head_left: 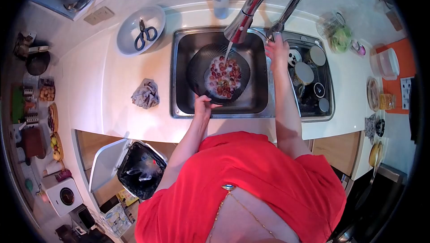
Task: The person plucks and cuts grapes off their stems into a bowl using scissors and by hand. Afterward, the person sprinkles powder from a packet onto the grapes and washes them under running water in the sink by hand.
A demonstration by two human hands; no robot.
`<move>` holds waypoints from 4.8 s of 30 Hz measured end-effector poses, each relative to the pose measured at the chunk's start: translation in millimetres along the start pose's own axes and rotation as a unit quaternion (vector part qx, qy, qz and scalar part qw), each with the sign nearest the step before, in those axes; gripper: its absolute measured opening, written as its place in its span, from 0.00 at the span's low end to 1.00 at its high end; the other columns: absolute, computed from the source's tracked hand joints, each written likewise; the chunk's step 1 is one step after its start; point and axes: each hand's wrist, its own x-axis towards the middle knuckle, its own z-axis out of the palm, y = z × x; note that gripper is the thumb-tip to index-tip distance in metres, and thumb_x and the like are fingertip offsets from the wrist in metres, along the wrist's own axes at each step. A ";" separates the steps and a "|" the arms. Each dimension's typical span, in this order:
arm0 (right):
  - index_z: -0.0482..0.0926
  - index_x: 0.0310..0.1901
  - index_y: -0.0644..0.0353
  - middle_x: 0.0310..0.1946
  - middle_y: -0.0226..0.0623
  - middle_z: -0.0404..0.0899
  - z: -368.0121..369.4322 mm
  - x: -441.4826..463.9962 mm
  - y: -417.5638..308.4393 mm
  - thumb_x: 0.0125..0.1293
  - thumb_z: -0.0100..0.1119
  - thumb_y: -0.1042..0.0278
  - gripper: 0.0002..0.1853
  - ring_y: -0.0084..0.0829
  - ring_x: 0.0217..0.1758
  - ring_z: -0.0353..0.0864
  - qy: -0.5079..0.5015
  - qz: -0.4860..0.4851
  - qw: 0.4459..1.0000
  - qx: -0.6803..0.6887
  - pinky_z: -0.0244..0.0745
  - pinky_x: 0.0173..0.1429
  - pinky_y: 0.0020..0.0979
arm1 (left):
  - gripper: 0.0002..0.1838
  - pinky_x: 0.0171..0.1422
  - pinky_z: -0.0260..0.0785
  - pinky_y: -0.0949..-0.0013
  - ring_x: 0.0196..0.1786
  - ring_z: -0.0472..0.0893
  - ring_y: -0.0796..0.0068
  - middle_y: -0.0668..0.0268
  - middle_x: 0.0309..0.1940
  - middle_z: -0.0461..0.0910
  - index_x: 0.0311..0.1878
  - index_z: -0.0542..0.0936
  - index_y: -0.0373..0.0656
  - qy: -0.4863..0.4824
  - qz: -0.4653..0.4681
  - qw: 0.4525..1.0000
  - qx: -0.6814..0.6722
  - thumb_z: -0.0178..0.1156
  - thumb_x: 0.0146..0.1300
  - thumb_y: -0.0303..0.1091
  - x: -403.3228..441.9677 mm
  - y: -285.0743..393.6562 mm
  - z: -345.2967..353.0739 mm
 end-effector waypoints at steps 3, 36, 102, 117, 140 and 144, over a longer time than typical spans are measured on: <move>0.56 0.63 0.69 0.46 0.51 0.73 46.1 -57.0 -8.4 0.54 0.65 0.51 0.43 0.44 0.50 0.73 -0.051 -0.291 0.944 -0.148 0.68 0.50 0.38 | 0.39 0.38 0.77 0.39 0.57 0.66 0.47 0.56 0.57 0.63 0.61 0.57 0.54 0.025 -0.019 0.999 -0.009 0.46 0.39 0.20 -5.5 0.8 4.2; 0.71 0.45 0.65 0.55 0.56 0.68 108.2 -60.2 -22.9 0.40 0.69 0.61 0.30 0.50 0.57 0.66 0.074 -0.544 0.797 -0.252 0.57 0.60 0.46 | 0.44 0.35 0.77 0.40 0.58 0.66 0.42 0.54 0.61 0.59 0.66 0.53 0.57 0.004 -0.027 0.999 -0.043 0.45 0.38 0.20 2.2 -3.0 -5.1; 0.69 0.59 0.53 0.65 0.44 0.57 28.9 -71.6 125.0 0.59 0.56 0.65 0.24 0.50 0.71 0.48 -0.389 -0.451 0.626 -0.504 0.43 0.71 0.51 | 0.36 0.42 0.74 0.67 0.48 0.77 0.63 0.61 0.46 0.75 0.58 0.66 0.43 -0.065 -0.010 0.995 -0.069 0.50 0.38 0.11 102.4 -10.0 -27.3; 0.72 0.54 0.55 0.61 0.44 0.62 35.7 -41.5 112.8 0.47 0.59 0.73 0.27 0.51 0.65 0.57 -0.360 -0.530 0.589 -0.493 0.48 0.69 0.52 | 0.36 0.58 0.68 0.57 0.54 0.74 0.59 0.60 0.51 0.74 0.57 0.68 0.43 -0.087 0.053 0.989 -0.107 0.50 0.39 0.09 112.2 4.7 -9.9; 0.63 0.63 0.50 0.68 0.47 0.51 30.4 -69.5 108.4 0.62 0.53 0.52 0.28 0.53 0.70 0.49 -0.361 -0.232 0.644 -0.633 0.47 0.66 0.61 | 0.35 0.48 0.74 0.42 0.48 0.76 0.48 0.50 0.49 0.72 0.58 0.63 0.36 -0.037 -0.120 0.989 -0.083 0.47 0.38 0.18 77.4 -23.0 -22.5; 0.53 0.68 0.42 0.70 0.48 0.38 28.6 -75.5 86.8 0.56 0.59 0.47 0.39 0.56 0.73 0.36 -0.449 -0.211 0.549 -0.673 0.41 0.66 0.64 | 0.32 0.47 0.74 0.42 0.47 0.76 0.48 0.49 0.46 0.73 0.54 0.66 0.31 -0.078 -0.183 0.978 -0.064 0.47 0.37 0.19 65.7 -7.1 -12.9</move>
